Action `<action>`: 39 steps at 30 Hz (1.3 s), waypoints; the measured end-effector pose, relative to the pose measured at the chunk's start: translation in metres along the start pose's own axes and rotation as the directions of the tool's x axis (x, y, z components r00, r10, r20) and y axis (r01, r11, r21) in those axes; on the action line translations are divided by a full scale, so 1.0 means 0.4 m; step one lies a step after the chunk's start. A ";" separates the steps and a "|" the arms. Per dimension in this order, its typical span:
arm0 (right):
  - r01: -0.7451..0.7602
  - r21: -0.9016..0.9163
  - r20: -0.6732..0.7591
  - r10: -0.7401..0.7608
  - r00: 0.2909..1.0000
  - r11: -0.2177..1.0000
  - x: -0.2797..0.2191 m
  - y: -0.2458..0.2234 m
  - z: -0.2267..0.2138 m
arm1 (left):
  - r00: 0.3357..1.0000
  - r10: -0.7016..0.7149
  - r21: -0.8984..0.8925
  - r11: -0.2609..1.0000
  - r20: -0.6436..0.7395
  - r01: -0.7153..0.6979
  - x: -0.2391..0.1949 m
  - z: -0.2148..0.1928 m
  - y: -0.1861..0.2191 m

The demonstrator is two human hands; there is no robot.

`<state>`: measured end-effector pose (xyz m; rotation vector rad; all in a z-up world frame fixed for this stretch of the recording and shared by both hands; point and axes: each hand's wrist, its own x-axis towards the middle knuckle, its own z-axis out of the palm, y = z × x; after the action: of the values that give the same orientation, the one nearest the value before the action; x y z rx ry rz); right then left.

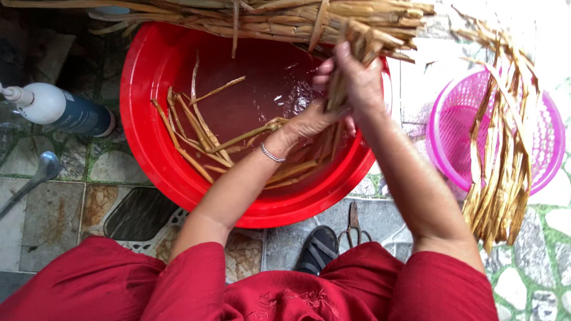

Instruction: The person soaks dried plant stalks in a red basin of water, then strips and cleans them by hand. Processed stalks are placed into a pink basket beside the basin.

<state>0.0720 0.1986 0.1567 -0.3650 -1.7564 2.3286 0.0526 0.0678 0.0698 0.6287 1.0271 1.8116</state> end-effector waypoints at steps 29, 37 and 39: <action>0.311 0.245 -0.662 -0.076 0.746 0.918 0.006 -0.070 -0.899 | 0.749 -0.289 0.797 -0.324 -0.596 0.510 -0.330 -0.464 -0.105; 0.341 0.260 -0.690 -0.073 0.720 0.903 -0.038 -0.065 -0.918 | 0.566 -0.517 0.751 -0.574 -0.642 0.327 -0.304 -0.340 -0.014; 0.366 0.240 -0.710 -0.094 0.697 0.899 -0.094 -0.095 -0.969 | 0.576 -0.469 0.721 -0.599 -0.669 0.349 -0.279 -0.310 0.072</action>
<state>0.2300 0.5510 0.0941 -0.7641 -0.9209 1.9009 -0.0069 -0.0858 0.0313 0.7916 2.1904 -0.5529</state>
